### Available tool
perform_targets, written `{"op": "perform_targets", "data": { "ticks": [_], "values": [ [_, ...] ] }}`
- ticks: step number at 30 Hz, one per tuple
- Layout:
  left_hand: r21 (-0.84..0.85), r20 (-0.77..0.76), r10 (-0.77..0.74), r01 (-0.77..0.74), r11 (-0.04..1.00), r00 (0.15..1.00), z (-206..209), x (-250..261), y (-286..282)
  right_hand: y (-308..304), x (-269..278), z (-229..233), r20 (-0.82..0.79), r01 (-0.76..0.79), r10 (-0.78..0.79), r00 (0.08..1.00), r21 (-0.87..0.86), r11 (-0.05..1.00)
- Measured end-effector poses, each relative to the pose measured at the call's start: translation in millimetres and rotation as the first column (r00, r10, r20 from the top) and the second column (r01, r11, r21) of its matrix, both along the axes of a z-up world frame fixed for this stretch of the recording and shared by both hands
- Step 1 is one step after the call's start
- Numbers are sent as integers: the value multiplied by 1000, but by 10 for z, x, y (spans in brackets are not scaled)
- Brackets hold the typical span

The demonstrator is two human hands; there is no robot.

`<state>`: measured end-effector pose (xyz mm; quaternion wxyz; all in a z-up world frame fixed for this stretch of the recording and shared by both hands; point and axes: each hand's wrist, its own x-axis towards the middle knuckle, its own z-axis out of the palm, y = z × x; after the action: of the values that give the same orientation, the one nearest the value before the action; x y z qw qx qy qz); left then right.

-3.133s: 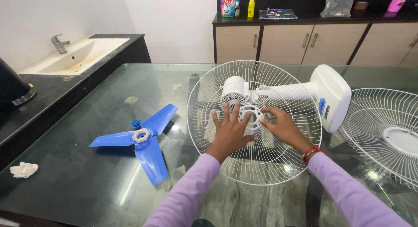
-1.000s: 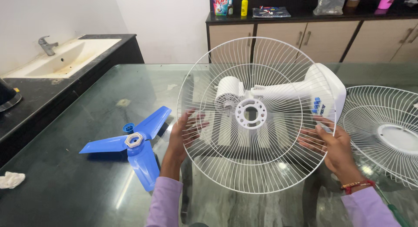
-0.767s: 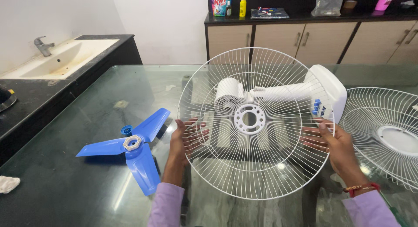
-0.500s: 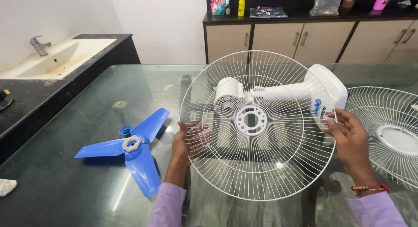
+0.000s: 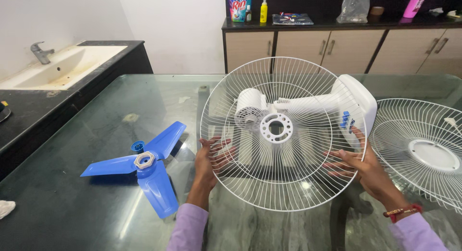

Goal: The person disassembles a white table fan on a glass table. They remove the front grille, then the blue fan blades, and finally the rear motor housing, leaving the fan in a partially disassembled state.

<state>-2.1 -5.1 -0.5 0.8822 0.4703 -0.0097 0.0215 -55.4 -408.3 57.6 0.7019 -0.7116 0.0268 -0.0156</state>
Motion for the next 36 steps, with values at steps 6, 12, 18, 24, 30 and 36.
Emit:
{"op": "perform_targets", "data": {
  "ticks": [6, 12, 18, 24, 30, 36],
  "values": [
    [98, 113, -1, -10, 995, 994, 25, -33, 16, 62, -6, -142, 123, 51, -58, 991, 55, 997],
    [85, 61, 53, -58, 995, 997, 71, -61, 35, 141, -66, -152, 187, 88, -99, 977, 68, 994],
    [-58, 111, -5, 12, 998, 994, 53, -41, 70, 176, -142, -110, 190, 132, -165, 968, 175, 976],
    [-99, 154, 24, -9, 995, 988, -61, 42, 68, 82, -217, -28, 169, 135, -187, 968, 282, 950],
    [180, 219, 130, -171, 969, 967, -179, 256, -16, -126, -302, 158, 276, 185, -253, 927, 250, 950],
    [486, 451, 151, -383, 786, 880, -17, 389, -239, -469, -333, 331, 328, 247, -318, 889, 241, 939]
  ]
}}
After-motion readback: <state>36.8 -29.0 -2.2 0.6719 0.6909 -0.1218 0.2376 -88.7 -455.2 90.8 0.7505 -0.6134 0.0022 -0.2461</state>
